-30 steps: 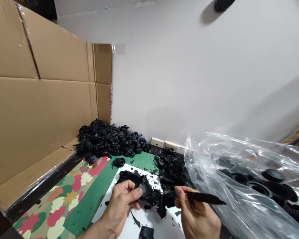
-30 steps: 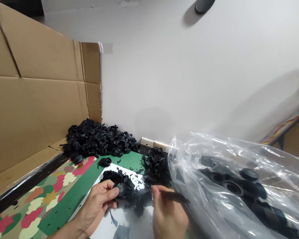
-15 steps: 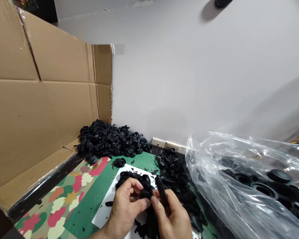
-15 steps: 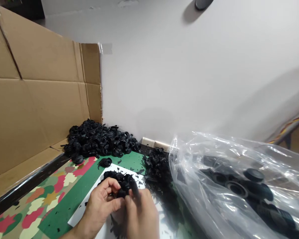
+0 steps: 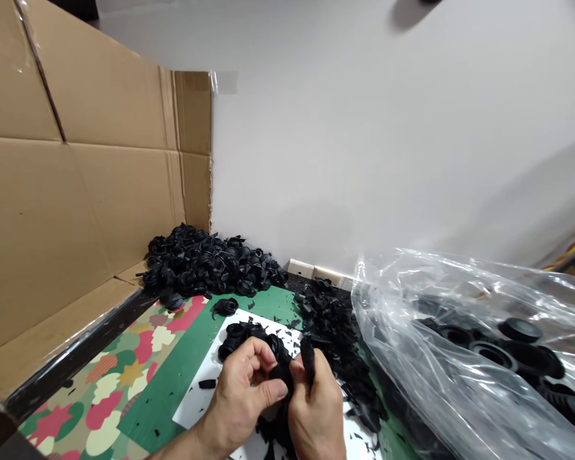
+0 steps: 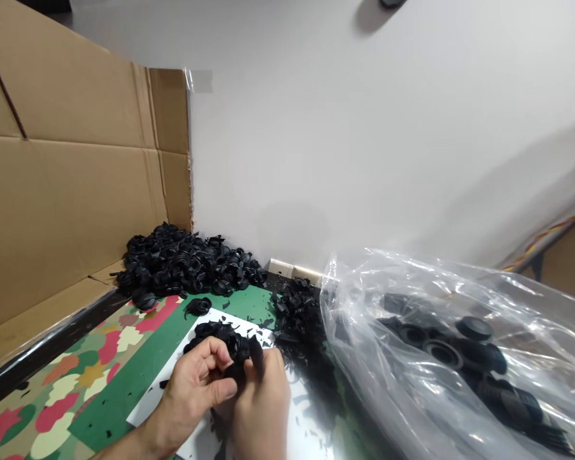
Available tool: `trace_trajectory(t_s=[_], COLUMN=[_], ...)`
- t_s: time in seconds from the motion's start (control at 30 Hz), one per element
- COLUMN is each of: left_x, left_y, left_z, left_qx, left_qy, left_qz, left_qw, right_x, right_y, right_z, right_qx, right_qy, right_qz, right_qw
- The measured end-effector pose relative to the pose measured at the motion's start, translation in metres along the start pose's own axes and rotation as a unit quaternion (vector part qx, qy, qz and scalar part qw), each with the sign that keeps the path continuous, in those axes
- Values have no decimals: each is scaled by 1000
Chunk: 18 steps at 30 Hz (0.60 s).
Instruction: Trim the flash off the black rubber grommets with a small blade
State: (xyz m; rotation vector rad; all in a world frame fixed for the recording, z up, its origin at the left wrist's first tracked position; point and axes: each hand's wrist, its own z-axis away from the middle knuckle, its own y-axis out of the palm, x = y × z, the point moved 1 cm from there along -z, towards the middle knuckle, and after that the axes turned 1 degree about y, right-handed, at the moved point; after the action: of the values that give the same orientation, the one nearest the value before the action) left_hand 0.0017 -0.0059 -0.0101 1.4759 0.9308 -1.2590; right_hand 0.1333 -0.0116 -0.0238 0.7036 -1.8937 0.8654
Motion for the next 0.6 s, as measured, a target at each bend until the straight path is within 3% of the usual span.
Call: trace_trajectory(t_s=[0.07, 0.13, 0.27, 0.47, 0.6], left_x=[0, 0, -1, 1, 5], left_y=[1, 1, 1, 2, 5], left_z=[3, 5, 2, 1, 4], left_qx=[37, 33, 7, -38, -18], left_qy=[-23, -11, 7, 17, 36], left_qz=[22, 25, 11, -70, -119], left_qw=[999, 999, 1000, 997, 992], right_x=[-8, -16, -21, -1, 7], right_y=[-15, -32, -49, -32, -14], right_z=[-15, -28, -35, -7, 9], right_qx=[-37, -62, -5, 174, 129], right_qy=[46, 90, 102, 74, -16], right_qz=[29, 58, 38, -65, -55], right_qw=[998, 992, 994, 980, 990])
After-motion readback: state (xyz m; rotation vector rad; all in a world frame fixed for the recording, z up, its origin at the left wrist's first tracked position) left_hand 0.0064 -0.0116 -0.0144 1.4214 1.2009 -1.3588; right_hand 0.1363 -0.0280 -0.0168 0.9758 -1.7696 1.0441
